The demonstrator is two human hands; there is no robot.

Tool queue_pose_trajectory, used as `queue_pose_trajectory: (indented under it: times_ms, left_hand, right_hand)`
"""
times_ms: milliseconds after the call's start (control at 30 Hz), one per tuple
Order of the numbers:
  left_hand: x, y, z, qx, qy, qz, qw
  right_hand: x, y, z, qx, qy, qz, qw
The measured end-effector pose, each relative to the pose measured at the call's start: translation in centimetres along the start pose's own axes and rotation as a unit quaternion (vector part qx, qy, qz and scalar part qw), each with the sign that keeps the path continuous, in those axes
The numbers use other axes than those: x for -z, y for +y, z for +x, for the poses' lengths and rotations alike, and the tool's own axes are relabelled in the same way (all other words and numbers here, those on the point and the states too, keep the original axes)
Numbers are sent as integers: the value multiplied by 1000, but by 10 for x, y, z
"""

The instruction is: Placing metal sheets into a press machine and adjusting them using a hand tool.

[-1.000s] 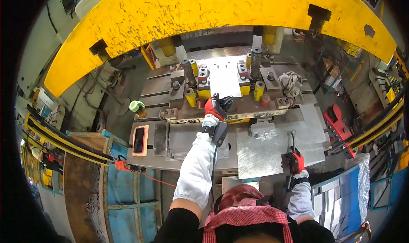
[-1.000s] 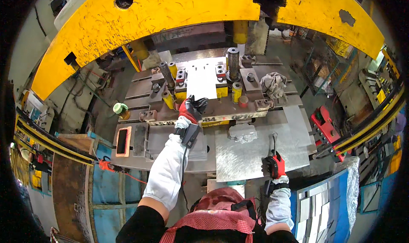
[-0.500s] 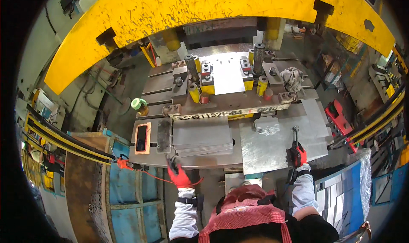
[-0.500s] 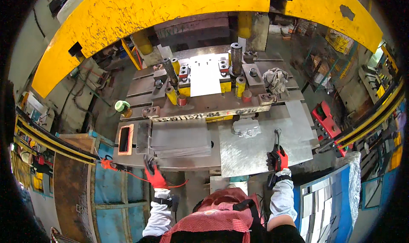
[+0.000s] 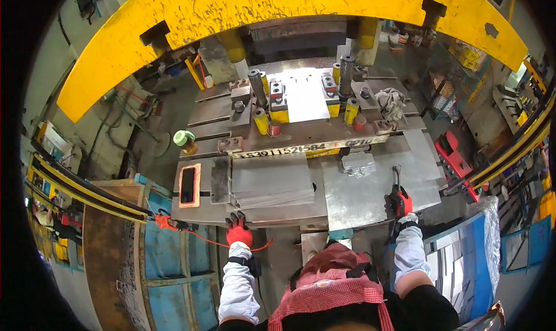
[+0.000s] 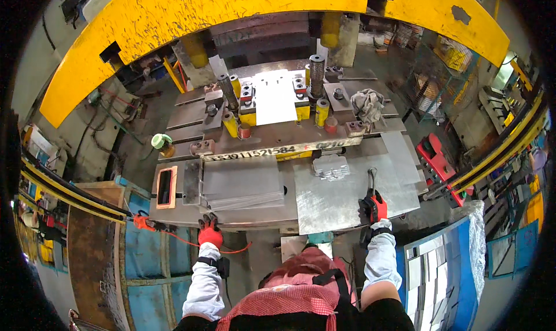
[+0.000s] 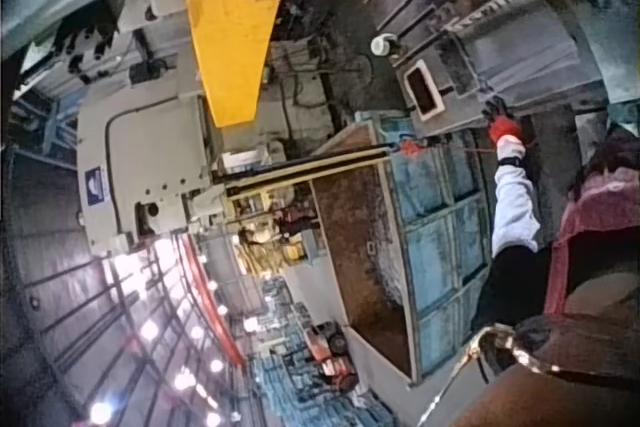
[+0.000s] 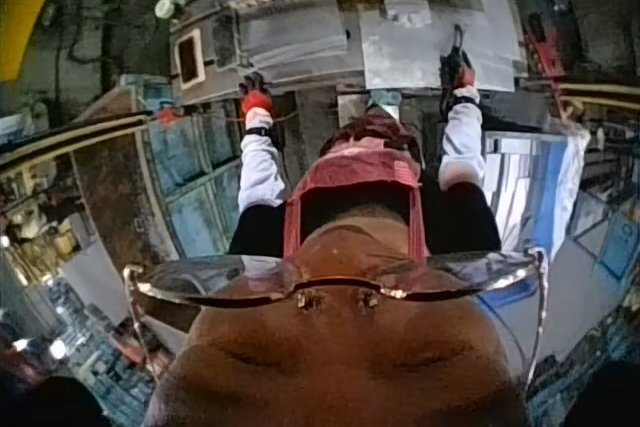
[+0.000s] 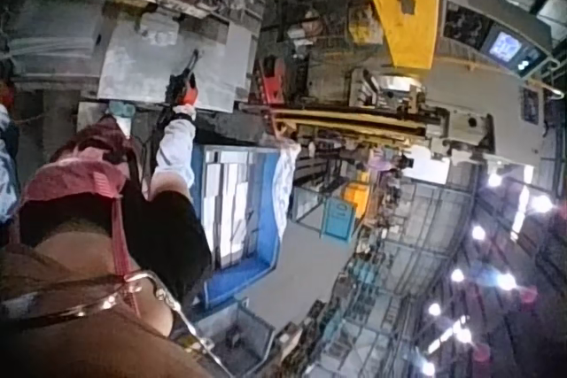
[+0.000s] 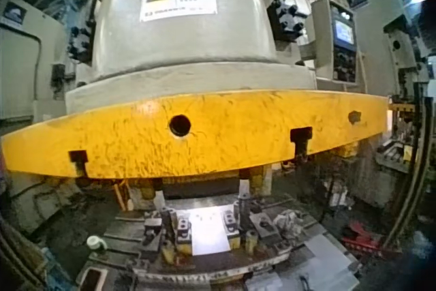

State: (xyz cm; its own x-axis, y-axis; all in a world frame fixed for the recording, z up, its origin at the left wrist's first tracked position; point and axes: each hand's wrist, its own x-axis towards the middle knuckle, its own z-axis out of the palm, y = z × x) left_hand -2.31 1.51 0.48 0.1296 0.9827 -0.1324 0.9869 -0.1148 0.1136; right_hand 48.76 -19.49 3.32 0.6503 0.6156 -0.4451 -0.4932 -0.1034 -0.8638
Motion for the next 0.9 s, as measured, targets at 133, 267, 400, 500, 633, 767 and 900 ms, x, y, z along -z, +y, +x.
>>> queue_pose_trajectory:
  times_ms: [133, 267, 400, 500, 633, 767, 900]
  left_hand:
    - [4, 1, 4, 16, -32, 0, 999]
    - [4, 3, 4, 10, -19, -8, 1000]
    - [2, 0, 4, 11, -21, 0, 1000]
    - [3, 2, 5, 10, -25, 6, 1000]
    - [-4, -4, 5, 3, 3, 18, 1000]
    - [-1, 1, 6, 6, -19, 12, 1000]
    - [7, 5, 6, 12, -45, -4, 999]
  right_hand:
    - [2, 3, 2, 4, 3, 23, 1000]
    - [5, 6, 6, -4, -3, 48, 999]
    - [8, 7, 9, -26, -28, 67, 997]
    - [6, 4, 5, -19, -3, 41, 999]
    - [3, 4, 5, -9, 2, 19, 1000]
    - [5, 3, 5, -13, -2, 33, 999]
    - [5, 2, 1, -1, -21, 47, 999]
